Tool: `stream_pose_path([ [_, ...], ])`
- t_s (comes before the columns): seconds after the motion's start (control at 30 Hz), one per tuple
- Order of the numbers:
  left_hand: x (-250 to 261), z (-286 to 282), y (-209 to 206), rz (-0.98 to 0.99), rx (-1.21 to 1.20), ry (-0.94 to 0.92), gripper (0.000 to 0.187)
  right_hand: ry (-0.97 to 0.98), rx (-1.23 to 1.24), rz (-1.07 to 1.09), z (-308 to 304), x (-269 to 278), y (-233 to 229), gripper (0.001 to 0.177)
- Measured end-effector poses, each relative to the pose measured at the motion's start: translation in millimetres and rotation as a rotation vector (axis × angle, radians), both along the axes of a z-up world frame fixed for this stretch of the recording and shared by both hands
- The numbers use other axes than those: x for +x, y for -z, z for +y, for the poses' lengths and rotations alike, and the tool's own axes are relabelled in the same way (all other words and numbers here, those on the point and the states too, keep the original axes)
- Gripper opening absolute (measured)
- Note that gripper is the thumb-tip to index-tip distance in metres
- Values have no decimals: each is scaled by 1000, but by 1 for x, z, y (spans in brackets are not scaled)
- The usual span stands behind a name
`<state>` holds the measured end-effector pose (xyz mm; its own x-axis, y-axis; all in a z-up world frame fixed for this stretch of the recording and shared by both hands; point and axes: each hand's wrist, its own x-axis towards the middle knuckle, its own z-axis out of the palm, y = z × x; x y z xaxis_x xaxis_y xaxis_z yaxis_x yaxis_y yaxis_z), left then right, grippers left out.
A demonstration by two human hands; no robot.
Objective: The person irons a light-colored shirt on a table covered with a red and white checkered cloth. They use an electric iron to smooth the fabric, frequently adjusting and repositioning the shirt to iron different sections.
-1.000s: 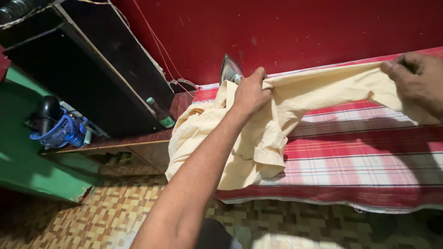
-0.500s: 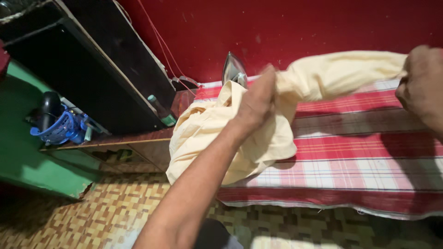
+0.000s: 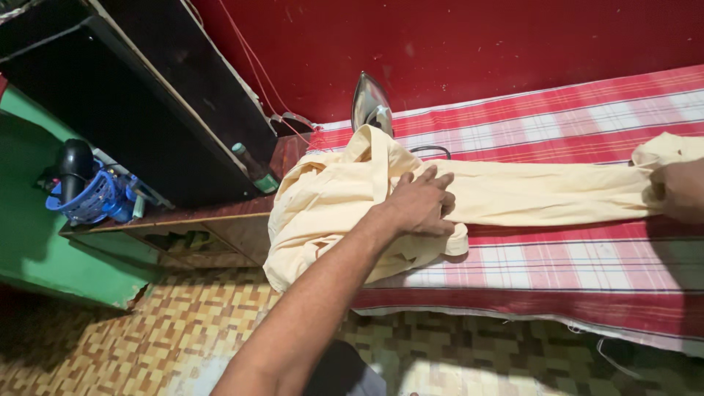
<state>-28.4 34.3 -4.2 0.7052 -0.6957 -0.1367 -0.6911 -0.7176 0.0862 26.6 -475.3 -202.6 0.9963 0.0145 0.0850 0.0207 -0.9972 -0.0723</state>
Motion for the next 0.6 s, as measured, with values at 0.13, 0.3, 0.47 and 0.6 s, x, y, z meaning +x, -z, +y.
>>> stream_pose_path([
  [0.13,1,1,-2,-29,-63,59,39,48,-33,57,48,-11,-52,35],
  [0.3,-2,-12,-12,58,-35,-38,47,65,-182,382,89,-35,-86,43],
  [0.47,10,-45,-2,78,-355,-84,52,2,196,1,68,-39,-71,43],
  [0.6,20,-100,33,19,-572,30,47,-80,241,-208,53,-32,-67,42],
])
